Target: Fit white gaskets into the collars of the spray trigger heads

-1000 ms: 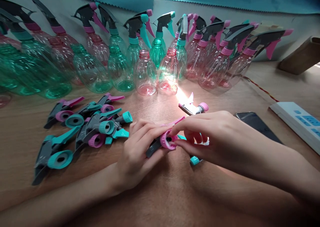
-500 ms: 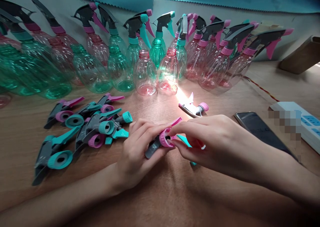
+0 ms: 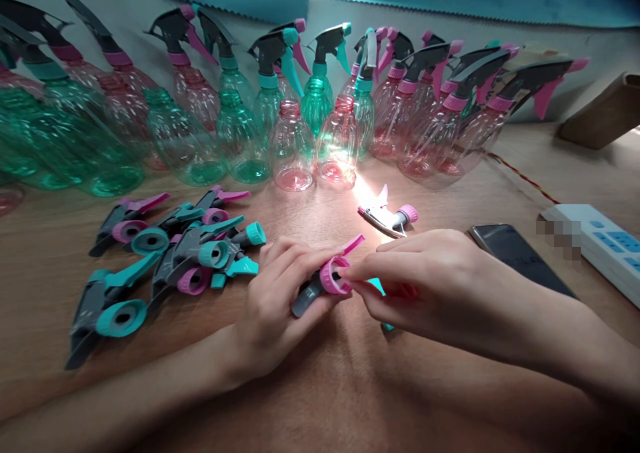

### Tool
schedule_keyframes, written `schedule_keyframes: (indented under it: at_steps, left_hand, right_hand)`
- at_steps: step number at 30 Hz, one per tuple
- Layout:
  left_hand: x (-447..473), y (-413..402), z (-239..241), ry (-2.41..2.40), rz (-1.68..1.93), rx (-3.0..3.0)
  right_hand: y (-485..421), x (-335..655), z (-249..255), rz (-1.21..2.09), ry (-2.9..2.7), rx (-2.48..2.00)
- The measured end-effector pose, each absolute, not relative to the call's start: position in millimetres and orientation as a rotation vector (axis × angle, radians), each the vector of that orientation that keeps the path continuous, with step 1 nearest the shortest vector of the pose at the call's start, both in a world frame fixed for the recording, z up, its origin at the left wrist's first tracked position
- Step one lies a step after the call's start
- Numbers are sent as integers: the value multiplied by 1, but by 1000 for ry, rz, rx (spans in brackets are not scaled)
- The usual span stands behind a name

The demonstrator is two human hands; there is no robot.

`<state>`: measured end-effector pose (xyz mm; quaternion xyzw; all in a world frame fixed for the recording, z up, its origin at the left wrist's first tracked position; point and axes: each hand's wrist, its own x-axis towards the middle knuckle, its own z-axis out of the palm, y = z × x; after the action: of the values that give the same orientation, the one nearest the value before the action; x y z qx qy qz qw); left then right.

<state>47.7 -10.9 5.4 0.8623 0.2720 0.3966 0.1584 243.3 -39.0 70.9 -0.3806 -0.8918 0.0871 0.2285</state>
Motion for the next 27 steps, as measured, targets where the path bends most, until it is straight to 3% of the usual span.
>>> schedule_keyframes:
  at_steps: [21,27]
  left_hand:
    - [50,-10,8,780,1149,2420]
    - [50,-9,6,824,1241,2471]
  right_hand:
    - [-30,251,79,273,-2340,-1222]
    - [-25,265,80,352,-2456,-1510]
